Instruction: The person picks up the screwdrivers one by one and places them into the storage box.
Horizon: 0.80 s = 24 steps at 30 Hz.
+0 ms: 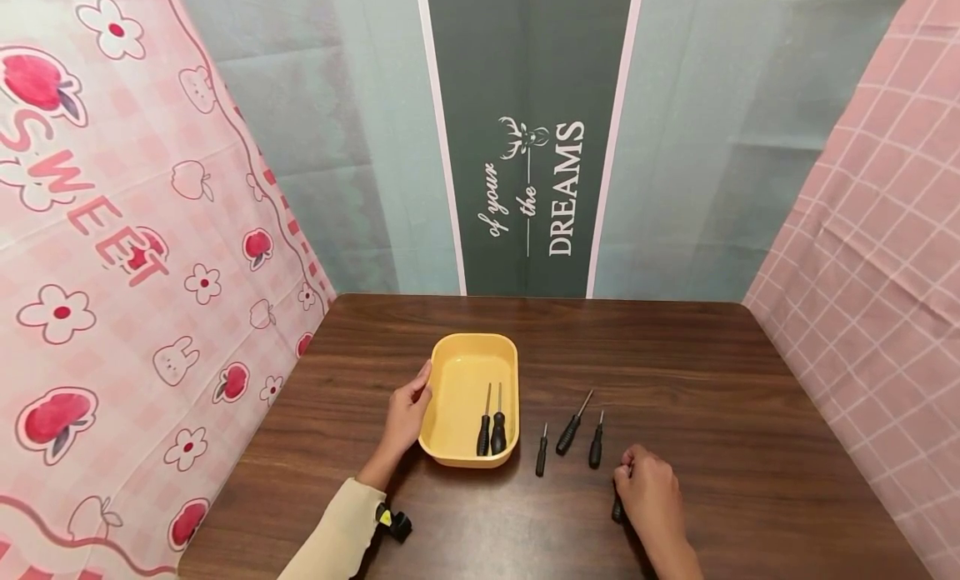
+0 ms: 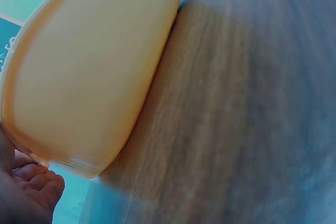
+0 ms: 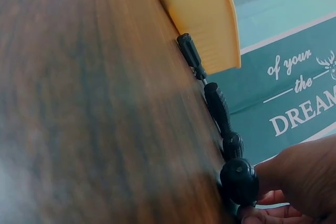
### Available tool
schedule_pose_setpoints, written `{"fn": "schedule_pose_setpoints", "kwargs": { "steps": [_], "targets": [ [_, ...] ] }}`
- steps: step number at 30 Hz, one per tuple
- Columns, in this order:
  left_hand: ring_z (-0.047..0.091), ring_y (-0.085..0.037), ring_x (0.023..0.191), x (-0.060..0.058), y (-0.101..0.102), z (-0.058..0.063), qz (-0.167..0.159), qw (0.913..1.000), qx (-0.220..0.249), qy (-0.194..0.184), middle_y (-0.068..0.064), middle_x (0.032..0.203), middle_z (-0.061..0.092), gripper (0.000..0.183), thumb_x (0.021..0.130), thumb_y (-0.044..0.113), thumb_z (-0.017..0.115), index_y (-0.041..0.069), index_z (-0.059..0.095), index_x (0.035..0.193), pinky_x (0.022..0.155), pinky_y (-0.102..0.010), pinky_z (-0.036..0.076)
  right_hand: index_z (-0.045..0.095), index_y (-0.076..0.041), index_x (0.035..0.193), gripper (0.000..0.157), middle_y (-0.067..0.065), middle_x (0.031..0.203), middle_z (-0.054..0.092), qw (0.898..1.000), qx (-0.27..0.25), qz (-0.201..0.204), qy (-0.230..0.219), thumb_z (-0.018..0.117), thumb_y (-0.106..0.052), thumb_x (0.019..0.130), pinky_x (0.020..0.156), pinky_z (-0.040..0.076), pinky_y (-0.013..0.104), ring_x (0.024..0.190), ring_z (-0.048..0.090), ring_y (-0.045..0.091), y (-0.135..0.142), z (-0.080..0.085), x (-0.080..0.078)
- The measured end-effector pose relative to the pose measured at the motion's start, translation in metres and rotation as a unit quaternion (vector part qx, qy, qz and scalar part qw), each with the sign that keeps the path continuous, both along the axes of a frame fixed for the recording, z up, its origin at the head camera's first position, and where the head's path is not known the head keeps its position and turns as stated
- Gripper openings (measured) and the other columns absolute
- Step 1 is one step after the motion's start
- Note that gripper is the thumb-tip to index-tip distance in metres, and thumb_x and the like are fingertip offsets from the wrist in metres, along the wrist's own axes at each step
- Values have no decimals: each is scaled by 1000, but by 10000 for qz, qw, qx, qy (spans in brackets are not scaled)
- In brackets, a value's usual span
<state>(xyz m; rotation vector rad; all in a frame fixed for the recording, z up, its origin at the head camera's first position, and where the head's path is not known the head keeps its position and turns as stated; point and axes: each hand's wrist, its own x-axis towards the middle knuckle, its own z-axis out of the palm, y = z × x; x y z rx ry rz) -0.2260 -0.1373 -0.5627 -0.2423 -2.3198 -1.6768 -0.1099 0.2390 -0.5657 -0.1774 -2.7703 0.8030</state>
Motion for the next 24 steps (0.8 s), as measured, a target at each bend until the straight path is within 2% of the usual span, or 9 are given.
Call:
{"fn": "schedule_pose_setpoints", "kwargs": {
  "steps": [4,9,12,19,24],
  "targets": [
    [46,-21,139,0,0,-1,10,10000,64,31,-10,148,50,42,100,-5,55,-3,52,142,116,-37,34,64,-5,79,9,-2,64,55,9997,-10,93,218,67,3,77,52,41,32,59,50,15,1,0,-1],
    [46,-27,139,1,2,1,29,9999,45,157,-15,147,50,42,99,-7,54,-6,52,141,115,-41,34,65,-6,78,11,-3,64,58,9994,-24,145,302,68,4,77,52,41,31,59,51,15,1,2,-3],
    [45,-32,139,4,4,9,-19,9998,8,208,-22,147,48,41,99,-9,52,-11,50,140,114,-44,32,66,-5,78,9,-2,65,59,9995,-51,203,251,69,3,78,52,42,29,60,52,15,0,4,-4],
    [45,-40,137,21,6,39,-167,9995,-19,267,-31,144,48,39,99,-8,52,-18,49,137,114,-45,34,70,0,81,1,2,69,61,9996,-118,243,-1,70,0,80,54,43,27,63,54,16,-4,11,-9],
    [46,-43,136,23,6,41,-153,9995,33,273,-32,143,49,38,98,-9,53,-19,50,135,112,-48,35,71,-1,82,5,2,70,62,9996,-109,277,33,67,0,81,54,43,28,63,54,16,-7,16,-11]
  ]
}}
